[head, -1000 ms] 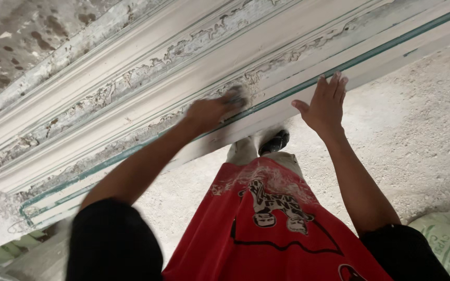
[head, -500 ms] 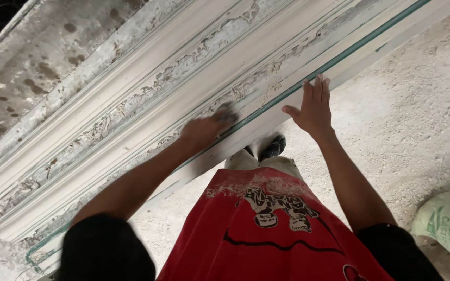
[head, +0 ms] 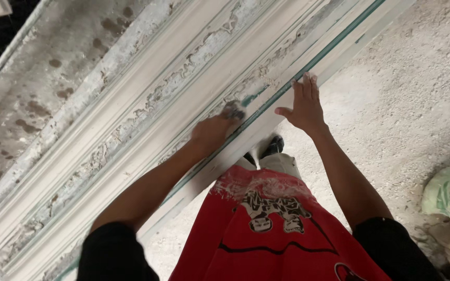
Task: The person uses a small hand scraper to remove dried plaster residue from decorative molding strips laid on a work surface. They work along the grooves of the moldings section by section, repositioning the pieces and scraping off excess plaster by hand.
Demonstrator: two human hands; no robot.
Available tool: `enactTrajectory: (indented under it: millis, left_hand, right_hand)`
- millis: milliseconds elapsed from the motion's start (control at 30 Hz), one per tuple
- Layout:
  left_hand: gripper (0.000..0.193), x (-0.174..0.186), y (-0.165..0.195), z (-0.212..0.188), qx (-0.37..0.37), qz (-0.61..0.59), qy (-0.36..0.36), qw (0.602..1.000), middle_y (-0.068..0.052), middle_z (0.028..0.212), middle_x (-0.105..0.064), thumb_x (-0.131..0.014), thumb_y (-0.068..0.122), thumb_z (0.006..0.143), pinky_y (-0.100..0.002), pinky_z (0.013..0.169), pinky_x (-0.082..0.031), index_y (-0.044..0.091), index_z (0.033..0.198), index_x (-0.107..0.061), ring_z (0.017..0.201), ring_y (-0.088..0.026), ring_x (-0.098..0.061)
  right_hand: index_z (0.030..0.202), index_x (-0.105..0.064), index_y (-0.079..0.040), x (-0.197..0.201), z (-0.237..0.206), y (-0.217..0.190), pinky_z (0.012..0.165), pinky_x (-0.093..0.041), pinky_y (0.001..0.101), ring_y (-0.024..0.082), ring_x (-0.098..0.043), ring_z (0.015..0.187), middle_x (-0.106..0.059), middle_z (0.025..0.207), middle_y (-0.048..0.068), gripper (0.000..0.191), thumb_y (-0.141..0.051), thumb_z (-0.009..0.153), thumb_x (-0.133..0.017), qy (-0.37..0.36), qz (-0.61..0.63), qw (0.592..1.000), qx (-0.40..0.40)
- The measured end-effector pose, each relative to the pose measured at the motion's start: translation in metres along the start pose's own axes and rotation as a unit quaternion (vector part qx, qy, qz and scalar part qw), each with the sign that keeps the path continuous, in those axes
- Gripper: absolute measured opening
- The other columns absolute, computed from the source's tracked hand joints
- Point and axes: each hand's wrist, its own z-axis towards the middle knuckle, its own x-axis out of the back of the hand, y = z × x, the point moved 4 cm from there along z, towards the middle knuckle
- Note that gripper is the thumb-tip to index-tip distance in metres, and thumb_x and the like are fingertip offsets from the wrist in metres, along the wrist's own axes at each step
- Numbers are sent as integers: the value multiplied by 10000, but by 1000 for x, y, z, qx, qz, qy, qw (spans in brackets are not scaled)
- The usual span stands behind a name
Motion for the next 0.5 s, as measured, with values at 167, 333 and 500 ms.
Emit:
enactTrajectory:
  millis: [167, 333, 500]
  left_hand:
    - [241, 45, 62, 106, -76, 32, 115, 990, -136, 1249, -654, -617, 94, 928, -489, 806, -620, 126, 1155, -694, 1090, -360, -704]
    - [241, 38, 48, 91, -102, 27, 100, 989, -135, 1290, -632, -598, 115, 960, -499, 806, -613, 132, 1183, -690, 1086, -356, -704]
    - [509, 6, -4, 19, -34, 1, 38, 999, -96, 1579, -410, -517, 48, 911, -530, 860, -580, 265, 1357, -632, 1079, -385, -683]
  right_hand:
    - [1558, -391, 31, 7, -1, -10, 1244, -234, 624, 551, -132, 1559, -198, 1654, 364, 1073, -658, 837, -787, 5, -9, 1000, 7]
    - [1538, -398, 8, 11, 0, -11, 1225, -228, 599, 547, -131, 1541, -199, 1636, 347, 1069, -640, 791, -804, -16, -2, 1000, -23]
    - [1549, -393, 13, 4, -4, -5, 1238, -217, 590, 543, -131, 1543, -187, 1649, 352, 1080, -631, 788, -807, 3, 14, 999, -29]
